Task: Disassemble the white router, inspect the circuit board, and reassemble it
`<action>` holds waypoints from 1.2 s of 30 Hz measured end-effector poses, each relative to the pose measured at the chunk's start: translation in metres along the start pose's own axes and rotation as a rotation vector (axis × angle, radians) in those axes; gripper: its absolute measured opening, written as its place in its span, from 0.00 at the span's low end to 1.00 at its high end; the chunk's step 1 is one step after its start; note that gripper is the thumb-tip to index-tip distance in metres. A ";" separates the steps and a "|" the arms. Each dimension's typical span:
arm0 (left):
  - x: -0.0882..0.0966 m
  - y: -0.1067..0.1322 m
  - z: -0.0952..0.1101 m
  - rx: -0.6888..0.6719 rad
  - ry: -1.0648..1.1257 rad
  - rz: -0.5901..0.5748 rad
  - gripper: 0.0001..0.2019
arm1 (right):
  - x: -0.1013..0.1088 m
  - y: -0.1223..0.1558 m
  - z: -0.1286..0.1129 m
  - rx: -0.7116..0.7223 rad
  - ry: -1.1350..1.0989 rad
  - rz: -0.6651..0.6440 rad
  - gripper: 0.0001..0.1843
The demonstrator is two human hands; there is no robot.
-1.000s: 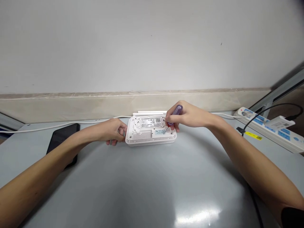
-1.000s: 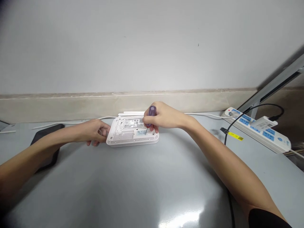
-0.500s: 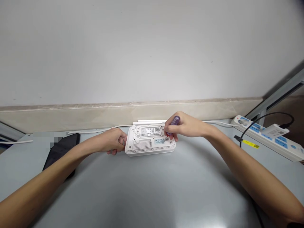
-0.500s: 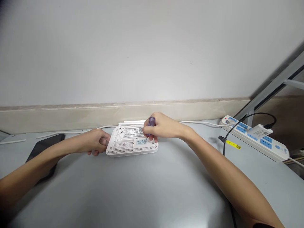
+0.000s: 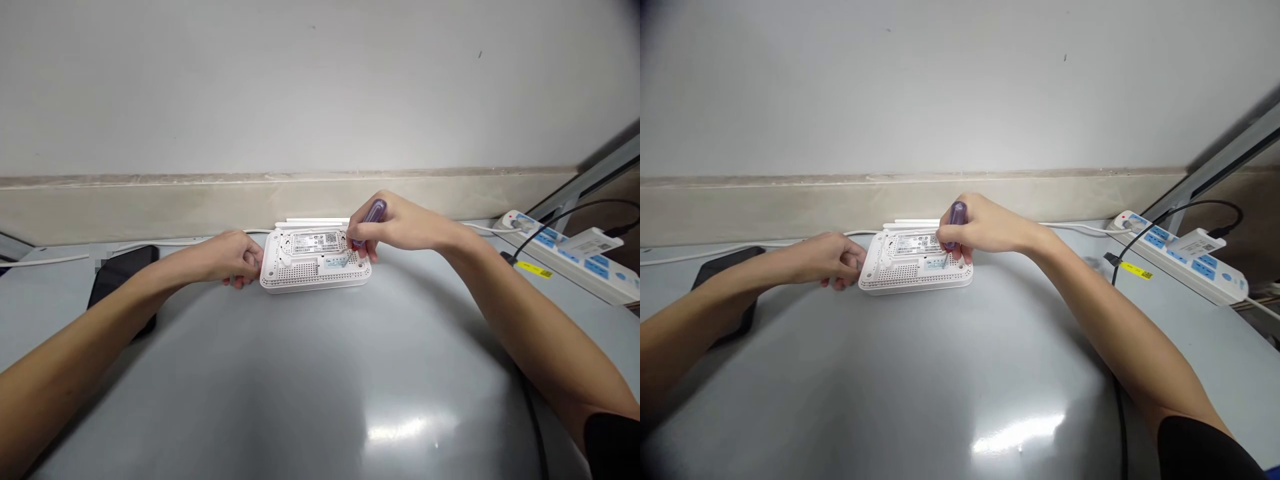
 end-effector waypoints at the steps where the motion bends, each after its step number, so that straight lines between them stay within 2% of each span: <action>1: 0.000 0.000 0.000 0.004 0.010 -0.005 0.05 | 0.000 0.000 0.000 0.001 -0.001 -0.002 0.09; 9: -0.006 0.006 0.009 -0.041 0.005 -0.041 0.03 | -0.002 -0.001 0.003 -0.014 -0.001 -0.021 0.09; 13: -0.002 0.008 0.005 -0.045 -0.006 -0.023 0.03 | -0.004 0.000 0.003 -0.009 -0.019 -0.036 0.10; 18: 0.028 0.011 -0.001 -0.073 -0.025 0.122 0.05 | -0.004 0.000 0.004 -0.012 -0.025 -0.031 0.09; 20: 0.039 0.014 0.008 -0.133 0.023 0.210 0.05 | -0.004 -0.001 0.003 -0.010 -0.029 -0.035 0.09; 22: 0.042 0.019 0.022 -0.214 0.118 0.286 0.04 | -0.004 -0.001 0.004 -0.014 -0.034 -0.034 0.09; 25: 0.033 0.025 0.043 -0.311 0.321 0.355 0.04 | -0.005 -0.001 0.005 -0.023 -0.041 -0.030 0.09; 29: 0.012 0.029 0.060 -0.400 0.537 0.378 0.09 | -0.005 -0.001 0.005 -0.023 -0.036 -0.030 0.09; 36: -0.002 0.025 0.060 -0.457 0.680 0.403 0.10 | -0.005 -0.002 0.003 -0.004 -0.039 -0.034 0.09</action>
Point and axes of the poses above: each hand's wrist, its own y-axis away from the middle knuckle, its own x-axis out of the back of the hand, z = x × y, the point moved 8 cm from there along -y, towards the middle knuckle, and after that the axes turned 9 degrees about y, right-handed, at the moved point
